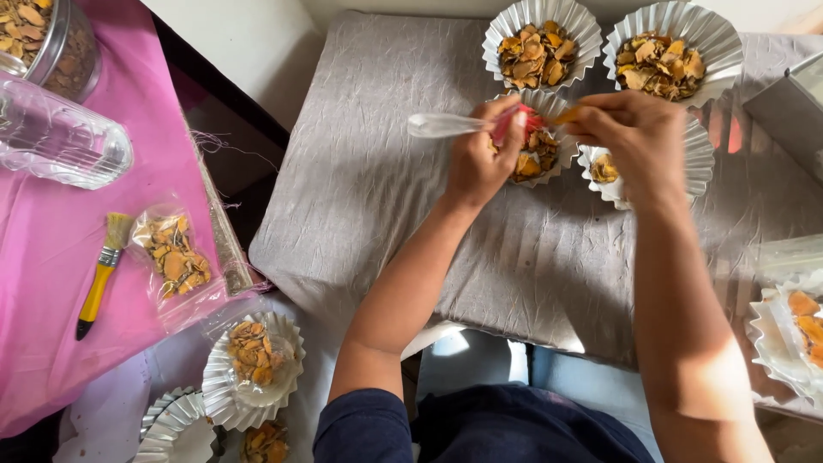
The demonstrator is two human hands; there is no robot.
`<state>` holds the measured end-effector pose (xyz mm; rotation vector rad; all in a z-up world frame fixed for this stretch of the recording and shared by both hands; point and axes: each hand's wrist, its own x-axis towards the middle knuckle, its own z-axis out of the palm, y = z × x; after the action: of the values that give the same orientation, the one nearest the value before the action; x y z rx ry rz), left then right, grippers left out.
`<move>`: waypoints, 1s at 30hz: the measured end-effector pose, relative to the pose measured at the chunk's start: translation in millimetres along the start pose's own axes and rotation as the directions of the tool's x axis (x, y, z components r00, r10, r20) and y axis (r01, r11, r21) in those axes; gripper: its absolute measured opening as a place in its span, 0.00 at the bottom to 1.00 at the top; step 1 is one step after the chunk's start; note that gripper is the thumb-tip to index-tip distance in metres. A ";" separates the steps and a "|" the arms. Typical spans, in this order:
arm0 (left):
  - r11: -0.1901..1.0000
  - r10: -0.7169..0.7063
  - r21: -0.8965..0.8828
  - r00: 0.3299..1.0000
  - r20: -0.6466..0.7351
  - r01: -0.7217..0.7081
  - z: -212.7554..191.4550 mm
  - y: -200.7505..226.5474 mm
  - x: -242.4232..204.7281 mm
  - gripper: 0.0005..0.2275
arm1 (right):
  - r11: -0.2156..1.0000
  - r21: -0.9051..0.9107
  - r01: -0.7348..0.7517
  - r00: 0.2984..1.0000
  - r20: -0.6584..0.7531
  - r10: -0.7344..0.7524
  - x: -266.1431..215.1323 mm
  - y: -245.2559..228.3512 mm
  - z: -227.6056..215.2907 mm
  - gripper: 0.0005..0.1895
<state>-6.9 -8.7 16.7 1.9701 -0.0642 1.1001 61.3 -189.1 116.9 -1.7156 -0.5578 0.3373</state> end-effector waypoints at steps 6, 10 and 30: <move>0.989 -0.092 0.094 0.977 -0.193 0.111 -27.0 10.7 10.0 0.13 | 0.735 -0.678 -0.001 0.998 0.040 0.038 -11.8 18.4 -60.6 0.08; 0.989 -0.110 0.081 0.980 -0.164 0.125 -24.9 6.5 8.2 0.15 | 0.710 -0.686 0.160 0.986 0.076 -0.150 -1.2 11.7 -24.1 0.12; 0.984 -0.158 0.037 0.956 -0.249 0.172 -20.2 4.8 8.7 0.12 | 0.738 -0.654 0.166 0.984 0.154 -0.084 40.7 70.6 53.7 0.10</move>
<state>-17.1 5.3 31.1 1.8376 0.2636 1.2363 81.0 -132.8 39.6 -2.3450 -0.9596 0.1376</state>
